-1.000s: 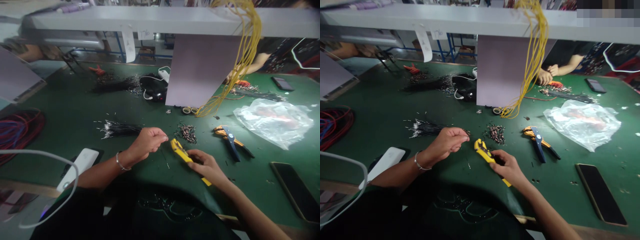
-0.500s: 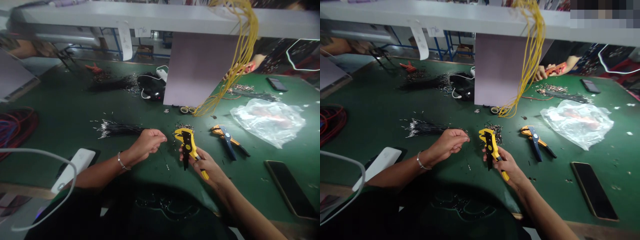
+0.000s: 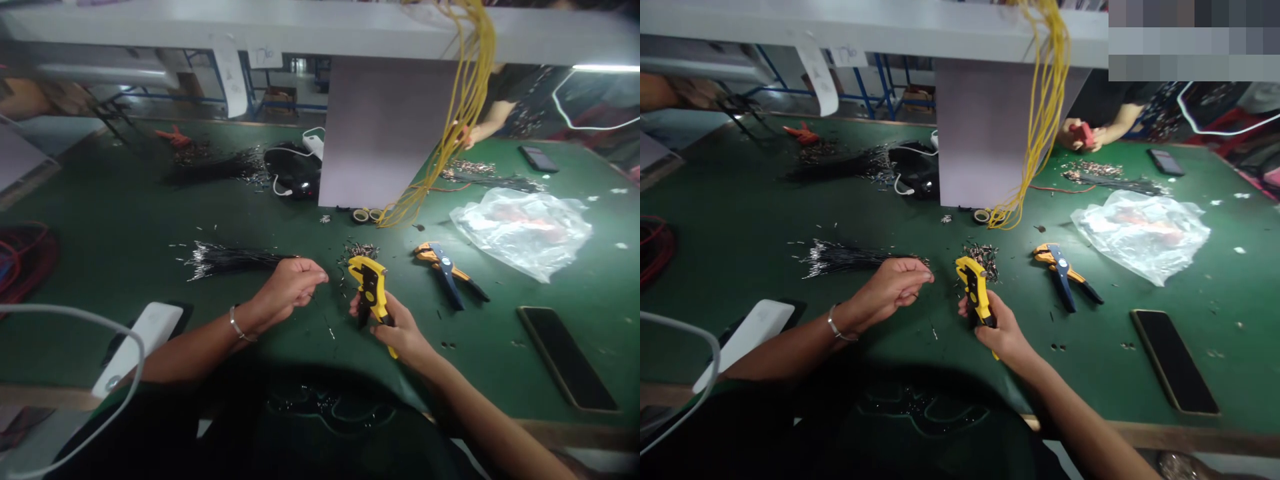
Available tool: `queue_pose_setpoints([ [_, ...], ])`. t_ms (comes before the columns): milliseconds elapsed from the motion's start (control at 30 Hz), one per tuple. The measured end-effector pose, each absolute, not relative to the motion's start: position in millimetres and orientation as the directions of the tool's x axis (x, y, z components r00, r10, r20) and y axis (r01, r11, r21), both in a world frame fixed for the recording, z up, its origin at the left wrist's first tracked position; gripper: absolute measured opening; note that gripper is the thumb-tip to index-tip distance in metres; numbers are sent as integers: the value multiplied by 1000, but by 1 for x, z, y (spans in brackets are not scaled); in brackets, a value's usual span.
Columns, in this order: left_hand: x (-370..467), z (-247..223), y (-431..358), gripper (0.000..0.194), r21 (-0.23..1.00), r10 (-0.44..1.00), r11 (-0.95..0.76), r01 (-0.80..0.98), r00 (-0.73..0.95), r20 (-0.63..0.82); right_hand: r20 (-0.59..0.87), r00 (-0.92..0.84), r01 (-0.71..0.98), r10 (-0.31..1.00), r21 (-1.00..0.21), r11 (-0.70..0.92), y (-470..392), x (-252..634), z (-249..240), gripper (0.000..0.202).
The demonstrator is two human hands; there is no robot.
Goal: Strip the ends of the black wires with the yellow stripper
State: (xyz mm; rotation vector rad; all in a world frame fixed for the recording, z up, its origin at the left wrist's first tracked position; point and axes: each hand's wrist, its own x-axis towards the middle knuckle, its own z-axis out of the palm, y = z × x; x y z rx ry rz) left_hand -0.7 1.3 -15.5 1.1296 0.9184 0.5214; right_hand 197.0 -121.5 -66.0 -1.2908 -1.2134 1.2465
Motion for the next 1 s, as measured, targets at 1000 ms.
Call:
queue_pose_setpoints([
  [1000,-3,-10,6,14,855,679,506,112,559,-476,-142,-169,118,975,-985,-123,-110,195,-53,24],
])
